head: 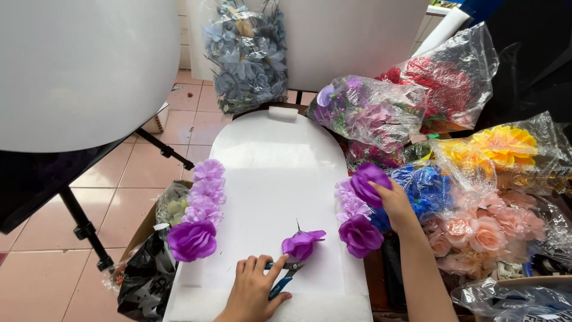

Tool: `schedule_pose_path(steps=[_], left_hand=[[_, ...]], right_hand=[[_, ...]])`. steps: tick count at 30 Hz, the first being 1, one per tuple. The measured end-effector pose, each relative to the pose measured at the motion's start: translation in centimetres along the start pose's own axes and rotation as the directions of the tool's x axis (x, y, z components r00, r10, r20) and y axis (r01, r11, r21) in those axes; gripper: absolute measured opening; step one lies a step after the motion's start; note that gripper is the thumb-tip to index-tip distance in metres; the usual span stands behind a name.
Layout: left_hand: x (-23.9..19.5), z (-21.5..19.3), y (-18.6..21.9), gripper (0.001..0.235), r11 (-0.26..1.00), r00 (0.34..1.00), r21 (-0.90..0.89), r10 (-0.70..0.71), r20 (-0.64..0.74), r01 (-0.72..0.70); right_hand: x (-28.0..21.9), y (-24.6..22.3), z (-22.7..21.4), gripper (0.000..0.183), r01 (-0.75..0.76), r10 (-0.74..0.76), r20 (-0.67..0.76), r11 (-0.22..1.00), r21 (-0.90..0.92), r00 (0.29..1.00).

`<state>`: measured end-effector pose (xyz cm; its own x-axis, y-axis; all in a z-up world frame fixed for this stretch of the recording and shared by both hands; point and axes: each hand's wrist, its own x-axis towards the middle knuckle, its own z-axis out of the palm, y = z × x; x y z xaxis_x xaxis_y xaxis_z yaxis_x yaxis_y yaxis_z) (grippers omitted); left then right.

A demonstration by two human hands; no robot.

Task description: Arrange artificial flowers on a foam base by trimming stems and inserting them.

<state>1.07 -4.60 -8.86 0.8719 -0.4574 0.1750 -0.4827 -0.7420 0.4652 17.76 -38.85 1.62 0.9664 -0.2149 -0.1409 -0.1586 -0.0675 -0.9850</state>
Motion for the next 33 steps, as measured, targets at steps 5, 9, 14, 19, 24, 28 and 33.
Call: schedule_pose_path(steps=[5,9,14,19,24,28,33], left_hand=[[0.3,1.1,-0.5,0.082,0.996,0.993,0.004,-0.088,0.079,0.088],[0.5,2.5,-1.4,0.083,0.994,0.99,0.025,-0.113,0.089,0.111],[0.6,3.1,-1.8,0.082,0.994,0.988,0.011,-0.108,0.111,0.107],[0.7,2.5,-1.3,0.081,0.991,0.982,0.006,-0.131,0.136,0.131],[1.0,1.0,-0.2,0.082,0.978,0.962,0.039,-0.207,0.177,0.204],[0.9,1.2,-0.4,0.08,0.979,0.967,0.043,-0.201,0.157,0.197],[0.6,1.2,-0.4,0.079,0.986,0.982,0.037,-0.165,0.091,0.163]], right_hand=[[7.1,3.3,1.2,0.019,-0.174,0.21,0.115,0.949,-0.261,0.971],[8.5,3.7,2.0,0.019,-0.212,0.251,0.122,0.94,-0.266,0.96],[8.7,4.4,0.9,0.015,-0.212,0.217,0.108,0.975,-0.061,0.97],[7.6,2.3,-0.6,0.02,-0.222,0.214,0.061,0.943,0.249,0.975],[-0.5,-3.7,-2.6,0.015,-0.024,-0.074,0.46,0.978,0.205,0.885],[-6.8,-5.7,-2.5,0.029,0.011,0.1,0.741,0.99,-0.144,0.664],[-9.5,-0.6,-2.0,0.017,0.038,0.272,0.526,0.863,-0.504,0.806]])
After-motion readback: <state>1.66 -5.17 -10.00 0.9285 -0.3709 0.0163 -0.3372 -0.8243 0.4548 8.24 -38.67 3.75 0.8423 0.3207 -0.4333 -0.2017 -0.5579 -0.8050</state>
